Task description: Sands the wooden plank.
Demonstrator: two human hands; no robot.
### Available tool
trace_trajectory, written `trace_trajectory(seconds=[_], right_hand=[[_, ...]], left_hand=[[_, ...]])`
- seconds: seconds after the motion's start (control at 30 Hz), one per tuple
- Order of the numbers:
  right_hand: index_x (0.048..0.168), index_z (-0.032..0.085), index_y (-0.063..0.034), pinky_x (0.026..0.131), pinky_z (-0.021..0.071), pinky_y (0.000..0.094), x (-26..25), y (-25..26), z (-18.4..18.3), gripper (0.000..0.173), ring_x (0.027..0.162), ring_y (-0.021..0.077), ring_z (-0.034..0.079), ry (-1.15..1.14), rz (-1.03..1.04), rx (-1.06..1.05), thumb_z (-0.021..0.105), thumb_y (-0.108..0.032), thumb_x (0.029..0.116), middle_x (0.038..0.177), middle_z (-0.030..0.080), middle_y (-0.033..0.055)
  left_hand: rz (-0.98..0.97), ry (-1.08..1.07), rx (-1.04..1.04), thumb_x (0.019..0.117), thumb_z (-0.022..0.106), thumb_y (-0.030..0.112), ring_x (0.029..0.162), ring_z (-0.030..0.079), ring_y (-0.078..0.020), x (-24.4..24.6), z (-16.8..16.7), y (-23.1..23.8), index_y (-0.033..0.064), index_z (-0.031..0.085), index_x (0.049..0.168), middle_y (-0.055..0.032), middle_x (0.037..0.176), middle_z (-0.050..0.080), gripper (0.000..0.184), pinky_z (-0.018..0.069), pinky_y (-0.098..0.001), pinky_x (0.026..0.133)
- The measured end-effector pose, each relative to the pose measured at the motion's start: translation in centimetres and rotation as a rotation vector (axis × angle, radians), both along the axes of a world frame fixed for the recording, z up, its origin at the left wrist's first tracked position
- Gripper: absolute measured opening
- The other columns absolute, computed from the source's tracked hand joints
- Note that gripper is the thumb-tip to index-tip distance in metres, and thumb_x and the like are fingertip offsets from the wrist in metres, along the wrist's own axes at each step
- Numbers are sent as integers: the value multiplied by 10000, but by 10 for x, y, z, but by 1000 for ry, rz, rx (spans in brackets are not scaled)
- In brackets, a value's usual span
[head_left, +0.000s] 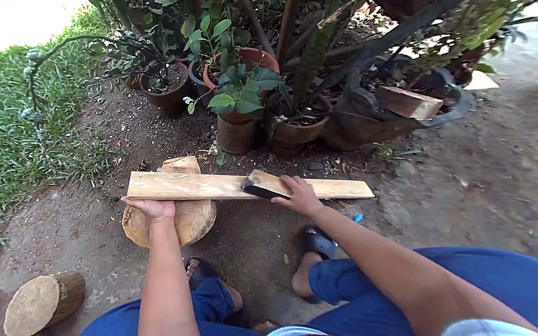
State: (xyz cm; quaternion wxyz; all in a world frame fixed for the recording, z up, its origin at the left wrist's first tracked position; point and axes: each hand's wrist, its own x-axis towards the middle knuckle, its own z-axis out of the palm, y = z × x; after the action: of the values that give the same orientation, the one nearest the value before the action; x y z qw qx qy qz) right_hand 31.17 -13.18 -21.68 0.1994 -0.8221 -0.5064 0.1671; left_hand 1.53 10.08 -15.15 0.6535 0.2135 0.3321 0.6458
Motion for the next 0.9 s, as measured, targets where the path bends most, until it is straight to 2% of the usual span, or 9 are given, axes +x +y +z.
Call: trace_trajectory(seconds=[0.07, 0.17, 0.27, 0.37, 0.5, 0.6, 0.67, 0.77, 0.9], right_hand=[[1453, 528, 22, 1006, 401, 712, -2, 0, 6, 906, 1242, 545, 546, 13, -39, -35, 721, -636, 862, 1330, 578, 342], [1411, 571, 25, 1009, 418, 705, -49, 36, 32, 912, 1223, 536, 568, 40, -11, 58, 719, -669, 837, 1295, 606, 341], [1387, 604, -34, 1010, 437, 692, -118, 94, 70, 876, 1210, 511, 582, 80, 100, 130, 720, -693, 821, 1263, 628, 313], [1424, 587, -82, 1016, 417, 693, -177, 154, 110, 802, 1234, 509, 555, 151, 213, 143, 752, -616, 849, 1290, 608, 310], [1493, 519, -157, 1022, 422, 648, -213, 193, 139, 768, 1270, 442, 543, 161, 303, 76, 727, -589, 892, 1361, 584, 237], [1491, 530, -159, 993, 431, 657, -194, 178, 125, 767, 1227, 448, 569, 117, 332, 103, 731, -587, 887, 1328, 607, 240], [1452, 572, -149, 942, 462, 662, -163, 151, 96, 780, 1165, 459, 602, 44, 290, 168, 738, -623, 856, 1248, 642, 245], [1433, 580, -143, 921, 480, 675, -103, 99, 57, 822, 1146, 468, 616, -14, 208, 127, 679, -710, 846, 1225, 649, 249], [1430, 577, -34, 970, 420, 711, -53, 50, 31, 870, 1190, 517, 583, 7, 118, 78, 704, -668, 848, 1259, 625, 311]], left_hand=[[6, 2, -8, 911, -100, 780, 1394, 442, -283, 0, 2, 0, 220, 282, 1558, -101, 1537, 426, 937, 382, -594, 1105], [22, -3, -22, 913, -97, 779, 1403, 434, -273, 1, 5, -1, 224, 282, 1559, -94, 1541, 423, 932, 377, -579, 1116], [22, 20, -3, 914, -121, 764, 1396, 439, -266, 2, 4, -2, 211, 262, 1563, -92, 1547, 412, 934, 384, -551, 1120], [-3, 30, 49, 905, -152, 754, 1373, 458, -258, 0, 1, 0, 183, 290, 1547, -99, 1519, 444, 967, 397, -535, 1106], [3, 22, 68, 894, -142, 776, 1304, 530, -238, 1, -2, 4, 180, 342, 1519, -104, 1450, 518, 990, 465, -494, 1047], [-15, 8, 63, 882, -155, 781, 1348, 494, -255, 1, 0, 2, 194, 324, 1531, -97, 1487, 487, 997, 432, -529, 1080], [-17, 3, 20, 886, -137, 789, 1391, 450, -270, 0, 0, 0, 207, 295, 1553, -94, 1535, 439, 985, 389, -565, 1112], [10, -7, -9, 896, -97, 800, 1395, 442, -288, 0, 0, 2, 216, 279, 1560, -105, 1538, 430, 961, 388, -593, 1102], [24, 11, -22, 915, -101, 774, 1393, 440, -276, 2, 3, -1, 215, 270, 1560, -105, 1532, 424, 930, 384, -571, 1112]])
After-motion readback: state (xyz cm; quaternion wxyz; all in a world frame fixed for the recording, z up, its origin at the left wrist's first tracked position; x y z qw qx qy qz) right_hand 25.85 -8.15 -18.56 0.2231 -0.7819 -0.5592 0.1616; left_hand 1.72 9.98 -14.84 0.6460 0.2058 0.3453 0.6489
